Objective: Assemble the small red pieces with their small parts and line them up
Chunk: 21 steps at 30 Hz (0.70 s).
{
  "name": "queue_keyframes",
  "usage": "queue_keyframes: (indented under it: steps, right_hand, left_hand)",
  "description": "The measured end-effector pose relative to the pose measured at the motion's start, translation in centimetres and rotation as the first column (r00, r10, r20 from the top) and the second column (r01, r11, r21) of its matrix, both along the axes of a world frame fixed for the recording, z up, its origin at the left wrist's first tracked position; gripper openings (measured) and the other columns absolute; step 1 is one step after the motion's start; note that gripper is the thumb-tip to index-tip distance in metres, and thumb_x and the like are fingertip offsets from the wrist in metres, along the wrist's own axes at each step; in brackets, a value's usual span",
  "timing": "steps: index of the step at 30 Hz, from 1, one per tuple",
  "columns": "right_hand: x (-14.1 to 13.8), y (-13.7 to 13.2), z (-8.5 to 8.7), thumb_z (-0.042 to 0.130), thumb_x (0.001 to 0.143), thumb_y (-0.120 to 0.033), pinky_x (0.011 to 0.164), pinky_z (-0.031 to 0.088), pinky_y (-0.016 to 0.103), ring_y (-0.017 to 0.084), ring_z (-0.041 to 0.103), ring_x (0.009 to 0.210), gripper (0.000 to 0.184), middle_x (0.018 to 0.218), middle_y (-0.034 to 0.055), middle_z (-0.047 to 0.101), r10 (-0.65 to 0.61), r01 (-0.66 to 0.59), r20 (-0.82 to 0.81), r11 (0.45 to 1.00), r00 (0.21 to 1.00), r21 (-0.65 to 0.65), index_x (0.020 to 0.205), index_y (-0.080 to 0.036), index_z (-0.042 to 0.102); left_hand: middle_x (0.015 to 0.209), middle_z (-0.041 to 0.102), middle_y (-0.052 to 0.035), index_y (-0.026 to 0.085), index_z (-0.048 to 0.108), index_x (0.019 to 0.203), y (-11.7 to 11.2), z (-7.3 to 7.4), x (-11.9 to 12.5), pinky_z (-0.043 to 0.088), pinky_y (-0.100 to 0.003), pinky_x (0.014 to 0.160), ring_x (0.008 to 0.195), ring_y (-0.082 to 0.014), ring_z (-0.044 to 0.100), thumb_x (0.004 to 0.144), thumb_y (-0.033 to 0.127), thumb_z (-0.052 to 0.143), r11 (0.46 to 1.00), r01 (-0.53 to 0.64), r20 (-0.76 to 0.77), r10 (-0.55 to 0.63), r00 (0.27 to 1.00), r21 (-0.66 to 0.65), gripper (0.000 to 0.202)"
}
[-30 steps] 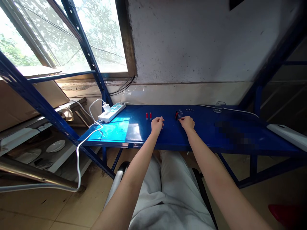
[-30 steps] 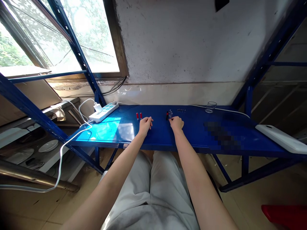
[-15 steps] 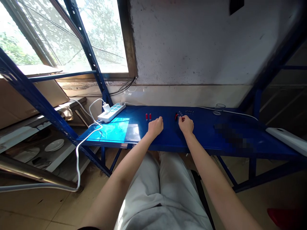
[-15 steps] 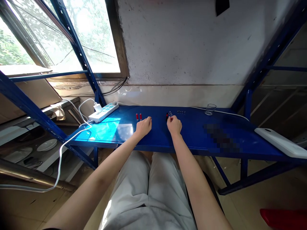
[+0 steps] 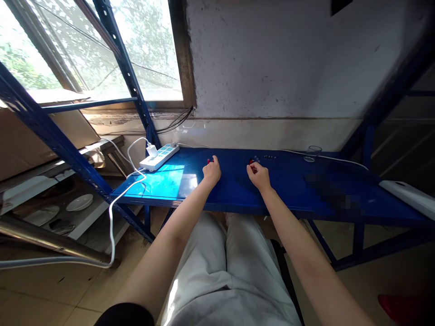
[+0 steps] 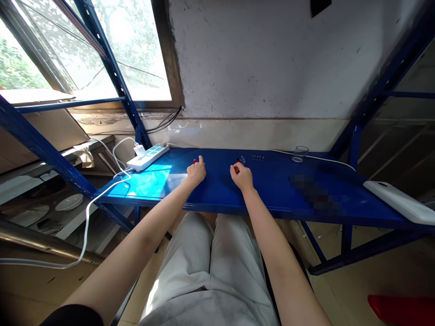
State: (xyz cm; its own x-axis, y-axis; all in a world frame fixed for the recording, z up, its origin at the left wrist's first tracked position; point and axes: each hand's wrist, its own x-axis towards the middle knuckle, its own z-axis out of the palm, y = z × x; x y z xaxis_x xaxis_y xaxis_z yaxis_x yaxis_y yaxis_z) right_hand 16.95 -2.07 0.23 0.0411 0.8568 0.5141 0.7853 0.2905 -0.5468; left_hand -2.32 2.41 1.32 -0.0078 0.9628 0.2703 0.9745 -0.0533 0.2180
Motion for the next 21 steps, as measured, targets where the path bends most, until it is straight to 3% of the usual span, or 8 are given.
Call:
queue_keyframes:
  steps: [4, 9, 14, 16, 19, 21]
  right_hand:
    - [-0.1, -0.1, 0.0, 0.033, 0.087, -0.044, 0.057, 0.037, 0.023, 0.014, 0.051, 0.056, 0.032, 0.063, 0.0030, 0.057, 0.012, -0.013, -0.003, 1.000, 1.000, -0.011, 0.076, -0.021, 0.053]
    - [-0.1, -0.1, 0.1, 0.034, 0.087, -0.042, 0.057, 0.037, 0.022, 0.013, 0.049, 0.055, 0.032, 0.063, 0.0029, 0.057, 0.038, -0.038, -0.014, 0.999, 0.999, -0.002, 0.074, -0.021, 0.053]
    - [-0.1, 0.0, -0.2, 0.034, 0.087, -0.042, 0.054, 0.035, 0.023, 0.013, 0.049, 0.053, 0.032, 0.060, 0.0026, 0.055, 0.082, -0.082, -0.004, 0.996, 0.997, 0.034, 0.072, -0.021, 0.052]
    - [-0.3, 0.1, -0.3, 0.035, 0.087, -0.043, 0.053, 0.034, 0.023, 0.013, 0.048, 0.052, 0.032, 0.058, 0.0020, 0.054, 0.126, -0.127, 0.016, 0.989, 0.992, 0.078, 0.070, -0.021, 0.051]
    - [-0.6, 0.3, -0.5, 0.035, 0.087, -0.043, 0.051, 0.032, 0.023, 0.013, 0.049, 0.051, 0.032, 0.056, 0.0014, 0.053, 0.144, -0.151, 0.068, 0.981, 0.987, 0.124, 0.071, -0.021, 0.051]
    - [-0.9, 0.4, -0.6, 0.034, 0.088, -0.044, 0.050, 0.031, 0.023, 0.014, 0.050, 0.052, 0.031, 0.058, 0.0013, 0.055, 0.128, -0.140, 0.103, 0.984, 0.986, 0.112, 0.075, -0.021, 0.051]
  left_hand:
    - [0.100, 0.062, -0.0227, 0.008, 0.027, 0.137, 0.1, -0.3, 0.0, 0.044, -0.032, 0.077, 0.095, -0.0272, 0.062, 0.086, 0.011, 0.034, 1.000, -0.002, -0.008, 0.002, 1.000, -0.016, 0.052]
    - [0.099, 0.062, -0.0224, 0.007, 0.043, 0.122, 0.0, 0.3, 0.2, 0.044, -0.033, 0.076, 0.096, -0.0275, 0.062, 0.085, 0.004, 0.030, 1.000, 0.022, 0.034, -0.022, 0.999, 0.003, 0.040]
    - [0.094, 0.064, -0.0196, 0.011, 0.055, 0.097, 0.0, 0.9, 0.8, 0.045, -0.031, 0.071, 0.088, -0.0266, 0.063, 0.083, 0.014, 0.048, 0.998, 0.032, 0.348, -0.014, 0.937, -0.046, 0.016]
    - [0.086, 0.065, -0.0156, 0.013, 0.056, 0.086, -0.1, 0.7, 1.1, 0.044, -0.028, 0.062, 0.072, -0.0206, 0.063, 0.084, 0.020, 0.048, 0.995, 0.091, 0.560, -0.056, 0.827, -0.035, 0.011]
    - [0.072, 0.064, -0.0073, 0.014, 0.054, 0.084, -0.5, -0.2, 1.7, 0.040, -0.022, 0.048, 0.044, -0.0092, 0.051, 0.088, 0.026, 0.043, 0.972, 0.230, 0.833, -0.159, 0.530, 0.039, 0.017]
    - [0.070, 0.063, -0.0042, 0.014, 0.053, 0.087, -1.0, -0.9, 1.9, 0.035, -0.019, 0.042, 0.038, -0.0057, 0.046, 0.088, 0.028, 0.042, 0.956, 0.276, 0.918, -0.192, 0.347, 0.096, 0.017]
